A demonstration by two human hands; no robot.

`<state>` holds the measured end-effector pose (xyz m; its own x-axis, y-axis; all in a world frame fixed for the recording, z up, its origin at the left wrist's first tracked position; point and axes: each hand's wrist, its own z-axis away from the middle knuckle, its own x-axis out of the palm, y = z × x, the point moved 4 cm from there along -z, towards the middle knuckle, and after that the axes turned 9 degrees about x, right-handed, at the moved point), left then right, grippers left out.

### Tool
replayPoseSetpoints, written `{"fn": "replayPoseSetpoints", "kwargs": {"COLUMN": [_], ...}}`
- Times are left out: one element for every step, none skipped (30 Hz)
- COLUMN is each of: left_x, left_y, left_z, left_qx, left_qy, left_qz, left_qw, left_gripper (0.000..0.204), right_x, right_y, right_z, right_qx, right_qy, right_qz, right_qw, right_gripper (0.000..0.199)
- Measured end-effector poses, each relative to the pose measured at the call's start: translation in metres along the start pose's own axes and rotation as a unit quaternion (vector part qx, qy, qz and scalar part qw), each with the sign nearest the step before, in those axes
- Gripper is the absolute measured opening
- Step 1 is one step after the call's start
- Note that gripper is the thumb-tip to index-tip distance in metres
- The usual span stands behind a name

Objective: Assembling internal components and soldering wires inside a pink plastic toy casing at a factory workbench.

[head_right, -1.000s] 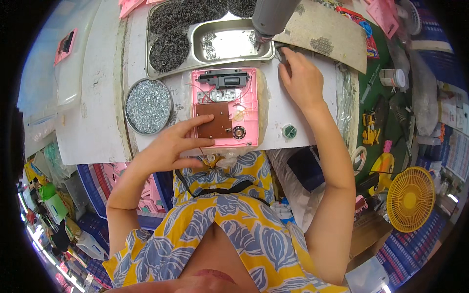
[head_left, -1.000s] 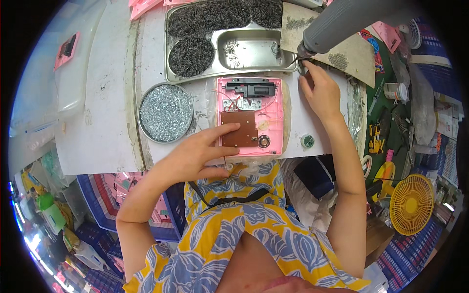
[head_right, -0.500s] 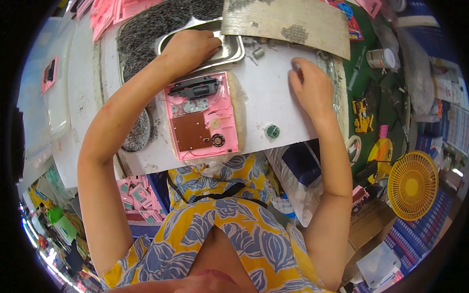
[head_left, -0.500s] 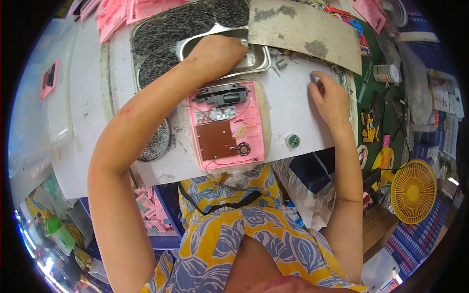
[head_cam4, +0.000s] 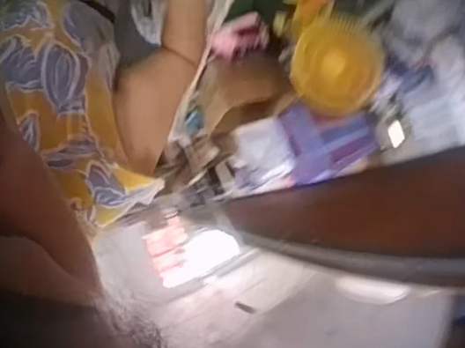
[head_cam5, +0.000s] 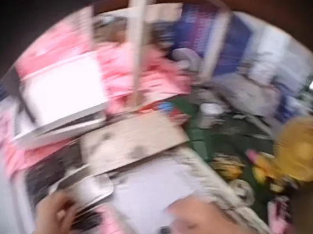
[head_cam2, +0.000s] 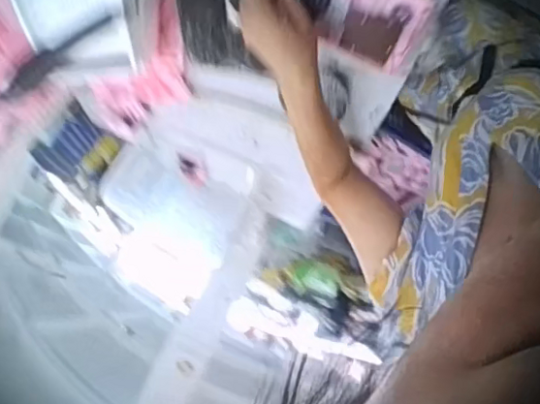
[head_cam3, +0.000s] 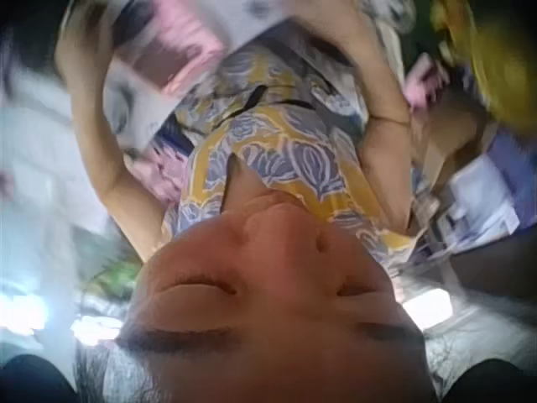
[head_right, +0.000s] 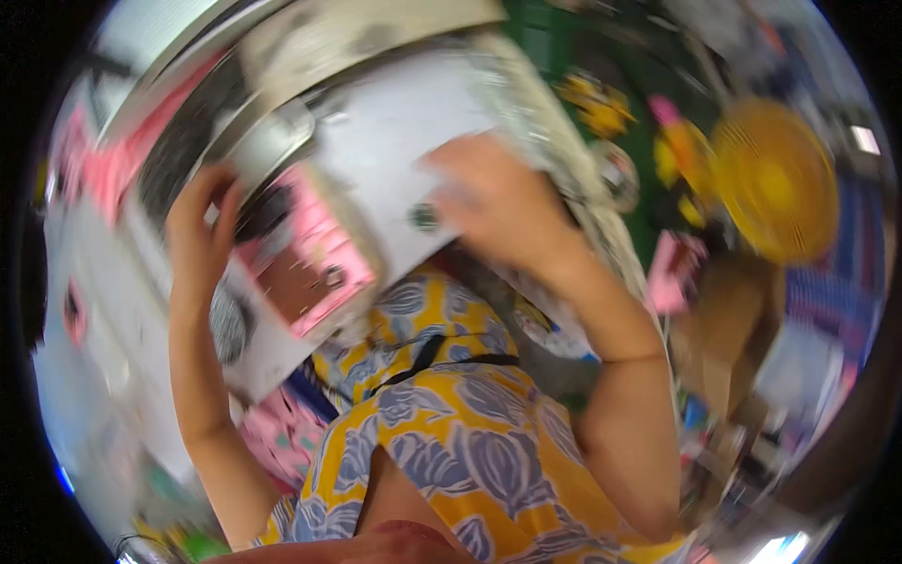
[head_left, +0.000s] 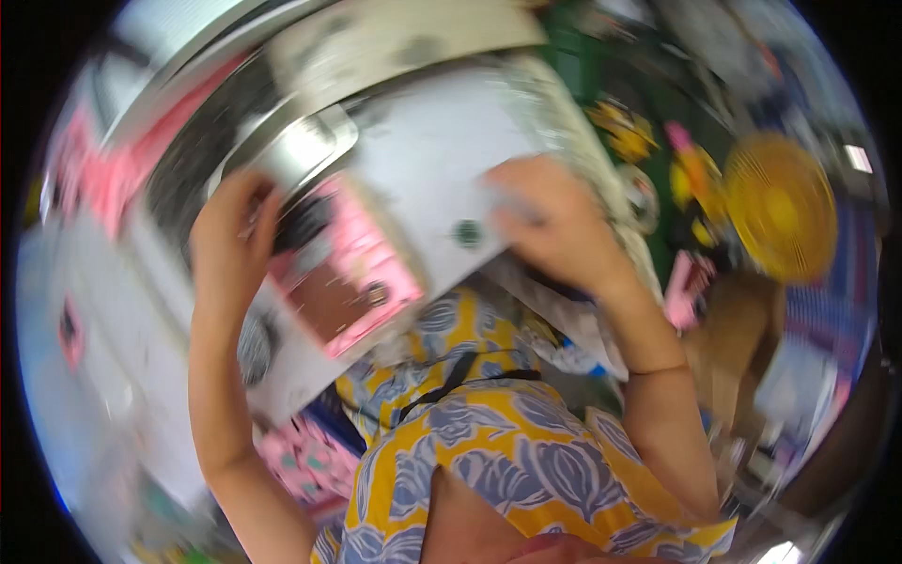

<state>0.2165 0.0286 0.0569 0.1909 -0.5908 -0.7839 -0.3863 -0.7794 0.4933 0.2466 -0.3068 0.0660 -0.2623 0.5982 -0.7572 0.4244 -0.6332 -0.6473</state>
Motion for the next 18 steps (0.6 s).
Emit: {"fn": "replayPoseSetpoints", "kwargs": {"left_x": [0.005,0.011,0.015,0.012,0.008,0.008,0.005,-0.001,0.001,0.002,0.008,0.016,0.021,0.024,0.027,0.028,0.031,0.037], "left_y": [0.01,0.022,0.036,0.053,0.067,0.075,0.084,0.093,0.107,0.116,0.122,0.127,0.132,0.139,0.147,0.153,0.16,0.168], "left_z": [0.006,0.011,0.015,0.013,0.017,0.021,0.026,0.031,0.032,0.034,0.035,0.037,0.038,0.04,0.041,0.041,0.043,0.045], "left_qx": [0.002,0.006,0.032,0.052,0.056,0.075,0.08,0.096,0.119,0.136,0.138,0.138,0.133,0.14,0.143,0.143,0.147,0.155], "left_qy": [-0.006,-0.017,-0.028,-0.039,-0.059,-0.064,-0.067,-0.069,-0.078,-0.085,-0.097,-0.108,-0.119,-0.128,-0.134,-0.135,-0.121,-0.121], "left_qz": [0.036,0.077,0.075,0.077,0.075,0.099,0.104,0.099,0.104,0.105,0.118,0.133,0.14,0.145,0.146,0.143,0.142,0.148], "left_qw": [0.999,0.997,0.996,0.995,0.994,0.99,0.989,0.988,0.984,0.981,0.979,0.975,0.974,0.971,0.97,0.97,0.971,0.969], "left_gripper": [0.011,0.008,0.007,0.007,0.006,0.007,0.006,0.006,0.006,0.006,0.006,0.006,0.006,0.007,0.007,0.008,0.008,0.008], "right_x": [0.001,0.005,0.0,-0.021,-0.048,-0.078,-0.115,-0.15,-0.189,-0.23,-0.269,-0.312,-0.344,-0.363,-0.364,-0.358,-0.35,-0.361], "right_y": [-0.011,-0.014,-0.02,-0.028,-0.03,-0.033,-0.037,-0.034,-0.014,0.003,0.03,0.071,0.109,0.145,0.183,0.204,0.227,0.268], "right_z": [0.028,0.055,0.081,0.101,0.119,0.139,0.16,0.185,0.221,0.255,0.294,0.343,0.38,0.414,0.45,0.467,0.484,0.519], "right_qx": [0.036,0.005,-0.009,0.01,0.032,0.046,0.121,0.223,0.236,0.284,0.281,0.362,0.466,0.545,0.645,0.686,0.726,0.677], "right_qy": [-0.043,-0.071,-0.099,-0.099,-0.056,-0.012,0.064,0.169,0.286,0.36,0.42,0.413,0.362,0.3,0.288,0.277,0.264,0.187], "right_qz": [-0.026,-0.013,-0.042,-0.032,-0.026,-0.022,-0.017,-0.031,-0.091,-0.062,-0.02,0.025,0.05,0.057,-0.036,-0.048,-0.062,-0.023], "right_qw": [0.998,0.997,0.994,0.995,0.998,0.999,0.99,0.96,0.924,0.886,0.863,0.835,0.805,0.781,0.707,0.671,0.632,0.712], "right_gripper": [0.033,0.036,0.037,0.038,0.038,0.039,0.035,0.028,0.023,0.019,0.019,0.023,0.035,0.046,0.056,0.062,0.068,0.076]}}
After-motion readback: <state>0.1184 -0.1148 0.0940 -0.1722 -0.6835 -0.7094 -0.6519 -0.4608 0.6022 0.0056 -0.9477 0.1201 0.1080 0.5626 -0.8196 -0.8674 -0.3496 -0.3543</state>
